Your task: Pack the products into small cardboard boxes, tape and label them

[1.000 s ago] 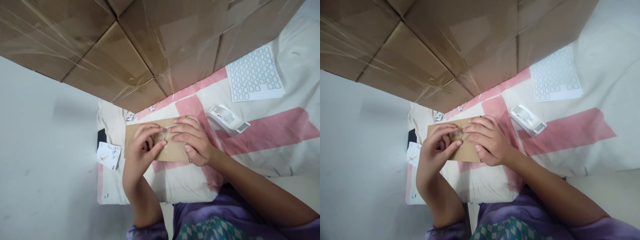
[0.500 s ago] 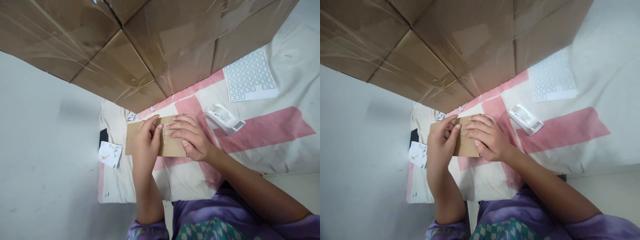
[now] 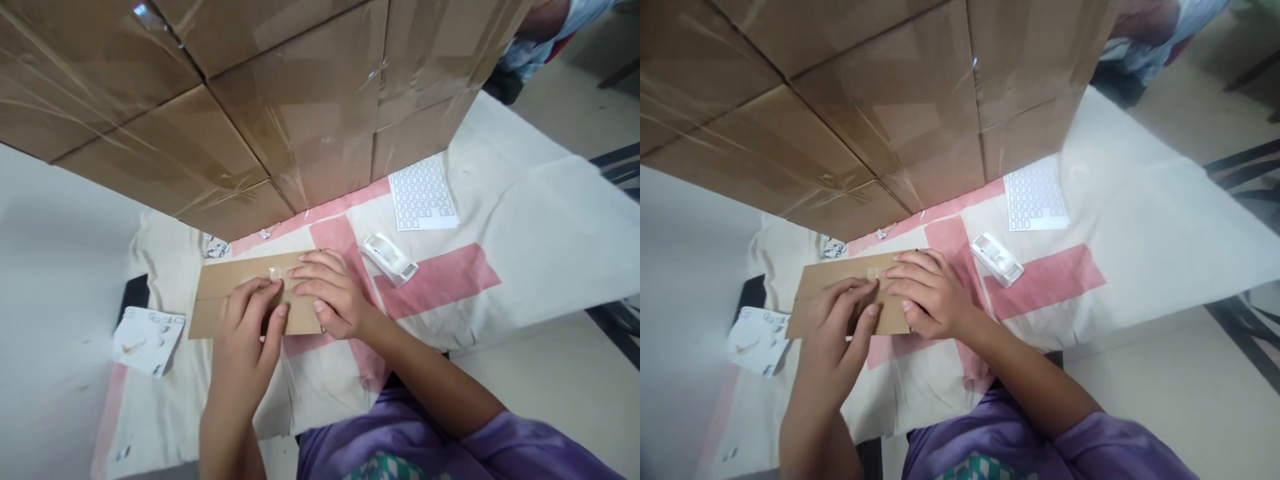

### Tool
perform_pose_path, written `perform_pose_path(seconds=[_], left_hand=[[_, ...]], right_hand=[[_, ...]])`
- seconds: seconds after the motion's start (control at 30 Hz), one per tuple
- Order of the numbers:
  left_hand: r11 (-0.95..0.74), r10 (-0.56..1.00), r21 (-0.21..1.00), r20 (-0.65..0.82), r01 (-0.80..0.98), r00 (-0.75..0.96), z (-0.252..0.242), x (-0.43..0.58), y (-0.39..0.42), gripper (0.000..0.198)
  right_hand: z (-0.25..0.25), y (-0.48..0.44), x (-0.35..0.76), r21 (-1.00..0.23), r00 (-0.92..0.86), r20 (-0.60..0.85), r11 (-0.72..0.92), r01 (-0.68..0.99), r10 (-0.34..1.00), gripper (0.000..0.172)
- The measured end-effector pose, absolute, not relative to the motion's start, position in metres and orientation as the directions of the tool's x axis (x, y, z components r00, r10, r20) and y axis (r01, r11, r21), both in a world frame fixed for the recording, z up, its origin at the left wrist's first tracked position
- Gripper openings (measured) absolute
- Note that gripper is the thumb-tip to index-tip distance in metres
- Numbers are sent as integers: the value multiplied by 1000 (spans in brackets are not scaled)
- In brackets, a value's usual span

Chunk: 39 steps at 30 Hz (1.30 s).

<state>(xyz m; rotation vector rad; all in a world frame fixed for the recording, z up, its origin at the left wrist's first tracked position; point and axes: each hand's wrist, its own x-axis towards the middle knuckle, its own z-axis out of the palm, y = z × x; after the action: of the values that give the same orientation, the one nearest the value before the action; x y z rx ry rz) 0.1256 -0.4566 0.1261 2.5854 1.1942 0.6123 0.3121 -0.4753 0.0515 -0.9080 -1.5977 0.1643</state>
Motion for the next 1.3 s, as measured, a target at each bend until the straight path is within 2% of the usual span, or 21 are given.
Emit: perform_pose_path(seconds=[0.13,0.23,0.37,0.47,0.57,0.63,0.73,0.8,0.87,0.93,0.97,1.0,1.07,1.2,1.3], left_hand=[[-714,696,265,377,648,612,117,120,-463,34],[-741,664,215,376,636,647,114,116,-463,42],[-740,637,27,347,672,688,113,124,-464,70],[-661,659,-79,416,746,627,109,142,-469,81],[-608,680,-16,506,794,531,104,161,-472,81],[-584,690,52,557,810,462,100,169,-471,77],[-564,689,110,610,819,392,96,175,-465,70],[-572,669,125,643,811,373,93,175,-460,63],[-604,625,122,686,788,373,91,174,-458,56],[-648,575,114,722,753,385,89,170,-459,49],[-668,559,119,732,735,390,88,167,-461,47],[-681,552,127,736,722,392,88,164,-463,44],[-672,568,144,729,726,381,88,157,-471,41],[-583,653,160,676,797,342,86,147,-485,47],[-569,657,148,673,809,339,82,145,-490,49]], right_hand=[[52,-476,315,-589,-16,737,653,476,676,33],[56,-478,320,-594,-50,718,648,476,694,32],[57,-480,324,-600,-52,727,670,437,685,31],[58,-481,324,-643,4,711,648,408,704,30],[62,-484,327,-714,113,656,565,414,747,24],[66,-488,337,-728,182,620,473,497,763,22],[67,-498,376,-635,277,635,284,719,721,24],[63,-505,416,-604,381,601,87,793,702,25],[57,-510,460,-603,521,409,-206,771,749,37],[48,-513,497,-479,645,167,-510,714,746,73],[44,-513,510,-393,668,79,-593,703,740,88],[40,-512,519,-328,676,34,-630,704,736,97],[32,-510,527,-277,660,38,-626,729,751,97],[18,-507,526,-352,637,175,-556,753,751,72],[12,-508,530,-435,649,218,-523,733,729,59]])
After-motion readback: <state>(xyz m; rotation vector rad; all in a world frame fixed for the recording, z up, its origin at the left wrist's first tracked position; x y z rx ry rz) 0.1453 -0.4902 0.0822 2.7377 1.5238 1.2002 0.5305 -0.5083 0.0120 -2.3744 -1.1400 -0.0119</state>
